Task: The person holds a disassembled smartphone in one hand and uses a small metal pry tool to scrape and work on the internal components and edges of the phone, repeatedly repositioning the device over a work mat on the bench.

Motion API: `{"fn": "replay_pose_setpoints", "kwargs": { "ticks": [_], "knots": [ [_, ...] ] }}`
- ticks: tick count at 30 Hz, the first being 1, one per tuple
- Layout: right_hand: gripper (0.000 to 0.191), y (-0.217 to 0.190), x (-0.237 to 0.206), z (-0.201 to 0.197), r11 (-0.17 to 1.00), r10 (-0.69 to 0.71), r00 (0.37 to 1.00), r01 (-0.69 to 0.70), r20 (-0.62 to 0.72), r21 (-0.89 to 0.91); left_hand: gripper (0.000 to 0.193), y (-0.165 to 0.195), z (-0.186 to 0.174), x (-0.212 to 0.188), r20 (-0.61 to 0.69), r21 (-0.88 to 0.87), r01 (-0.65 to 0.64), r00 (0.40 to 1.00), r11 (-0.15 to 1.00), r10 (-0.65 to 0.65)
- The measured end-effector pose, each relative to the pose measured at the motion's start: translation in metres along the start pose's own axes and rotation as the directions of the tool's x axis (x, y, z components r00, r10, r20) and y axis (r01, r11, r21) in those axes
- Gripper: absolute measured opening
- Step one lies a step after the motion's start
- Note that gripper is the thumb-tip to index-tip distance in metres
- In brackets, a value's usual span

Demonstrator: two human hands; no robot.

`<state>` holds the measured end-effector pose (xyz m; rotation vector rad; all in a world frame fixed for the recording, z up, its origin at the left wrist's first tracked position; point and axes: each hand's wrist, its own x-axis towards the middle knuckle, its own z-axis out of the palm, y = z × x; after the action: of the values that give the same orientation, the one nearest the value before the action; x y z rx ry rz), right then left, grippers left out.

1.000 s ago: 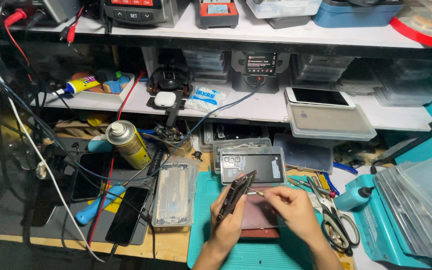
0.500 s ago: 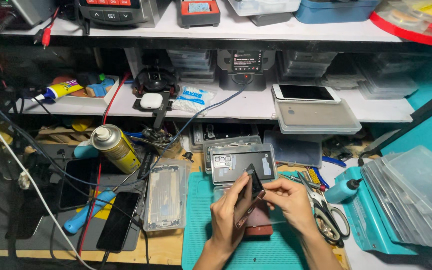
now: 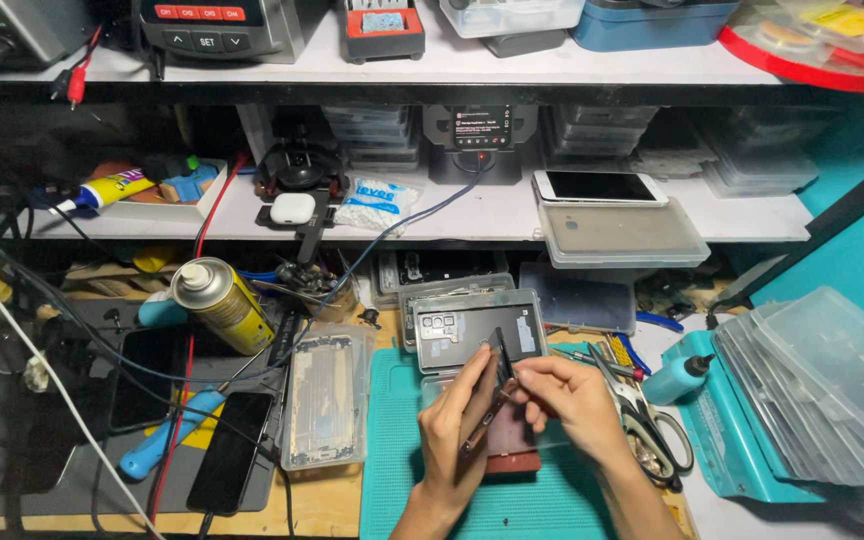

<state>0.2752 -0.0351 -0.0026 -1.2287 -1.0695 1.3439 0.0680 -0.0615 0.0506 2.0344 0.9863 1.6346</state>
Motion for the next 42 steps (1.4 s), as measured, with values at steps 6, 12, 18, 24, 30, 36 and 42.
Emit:
{"fn": "replay_pose_setpoints", "kwargs": {
  "ticks": [6,12,18,24,30,36,42],
  "knots": [
    [0.025,0.002,-0.001,-0.004,0.997,-0.067,0.996,0.069,0.058,-0.043,0.053,-0.002,0.003,-0.003,-0.02,-0.058,0.03,0.999,0.998,-0.032],
    [0.025,-0.002,-0.001,-0.003,0.999,0.038,0.999,-0.038,0.022,-0.015,0.051,-0.002,0.002,-0.005,-0.025,-0.085,-0.017,1.0,0.996,0.014],
    [0.027,0.001,-0.001,-0.006,0.998,-0.042,0.995,0.046,0.091,-0.042,0.05,-0.001,0.006,-0.005,-0.015,-0.112,0.067,0.998,0.991,-0.069],
    [0.026,0.003,0.003,-0.007,0.999,0.033,0.998,-0.034,0.059,0.009,0.05,-0.004,0.007,-0.004,-0.03,-0.11,0.063,0.997,0.992,-0.066],
    [0.028,0.005,0.004,-0.006,1.0,0.005,0.995,-0.002,0.102,-0.029,0.049,-0.003,0.005,-0.003,-0.037,-0.148,0.095,0.994,0.984,-0.102],
    [0.025,0.003,0.005,0.002,0.999,0.034,0.997,-0.034,0.066,0.004,0.05,-0.006,0.003,-0.004,-0.045,-0.155,0.123,0.99,0.98,-0.132],
    [0.027,0.007,0.009,0.005,1.0,-0.001,0.994,0.004,0.113,-0.026,0.05,-0.01,0.001,-0.007,-0.072,-0.113,0.134,0.987,0.985,-0.143]
  ]
}}
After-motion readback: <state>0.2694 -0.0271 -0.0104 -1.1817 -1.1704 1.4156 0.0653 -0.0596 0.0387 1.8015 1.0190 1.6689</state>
